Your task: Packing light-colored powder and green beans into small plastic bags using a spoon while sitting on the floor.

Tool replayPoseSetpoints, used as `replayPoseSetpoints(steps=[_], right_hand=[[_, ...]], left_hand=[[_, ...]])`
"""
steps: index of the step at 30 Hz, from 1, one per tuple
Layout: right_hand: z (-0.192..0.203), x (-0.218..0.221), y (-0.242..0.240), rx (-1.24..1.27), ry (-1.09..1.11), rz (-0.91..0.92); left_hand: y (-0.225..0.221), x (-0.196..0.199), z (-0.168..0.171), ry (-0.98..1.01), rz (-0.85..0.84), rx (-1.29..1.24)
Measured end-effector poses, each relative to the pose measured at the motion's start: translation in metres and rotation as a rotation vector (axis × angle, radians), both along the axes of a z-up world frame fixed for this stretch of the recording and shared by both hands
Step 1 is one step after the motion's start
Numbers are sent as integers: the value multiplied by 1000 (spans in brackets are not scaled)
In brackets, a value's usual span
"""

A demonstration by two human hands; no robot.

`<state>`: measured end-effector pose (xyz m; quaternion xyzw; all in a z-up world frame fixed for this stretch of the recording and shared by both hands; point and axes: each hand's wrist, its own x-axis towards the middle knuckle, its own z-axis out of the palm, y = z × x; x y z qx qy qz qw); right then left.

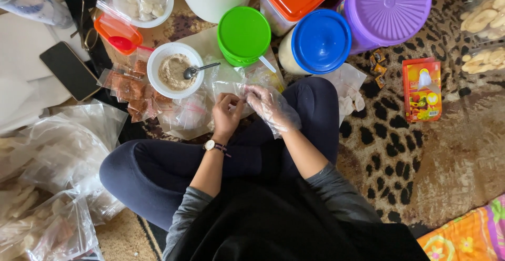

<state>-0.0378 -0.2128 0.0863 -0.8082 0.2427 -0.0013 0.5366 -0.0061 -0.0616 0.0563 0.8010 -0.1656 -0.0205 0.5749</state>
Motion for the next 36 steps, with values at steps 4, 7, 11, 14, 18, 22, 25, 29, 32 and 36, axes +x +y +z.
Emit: replayPoseSetpoints(steps=[4,7,11,14,18,22,25,29,32,36], right_hand=[[-12,-1,-4,-349,-316,15],[-15,-6,-3,-573,-405,127],[-21,1,-2,-558,-550,212],[-8,-4,7,-516,-309,123],[67,-4,3,-160,70,196],[64,-5,2,-23,20,143],[95,-3,16,-188,5,200],[110,-5,22,-43,-12,146],[97,-6,16,159,-75,45],[7,1,8,-387,-79,135]], left_hand=[[2,0,0,-27,21,-11],[0,0,-1,-68,26,9],[1,0,2,-117,21,45],[0,-3,10,-187,32,130],[-1,-3,10,-310,39,283],[0,-3,19,-384,33,337],[0,-3,15,-452,38,347],[0,-3,28,-497,54,290],[-1,-3,30,-536,77,279],[2,-3,18,-517,55,250]])
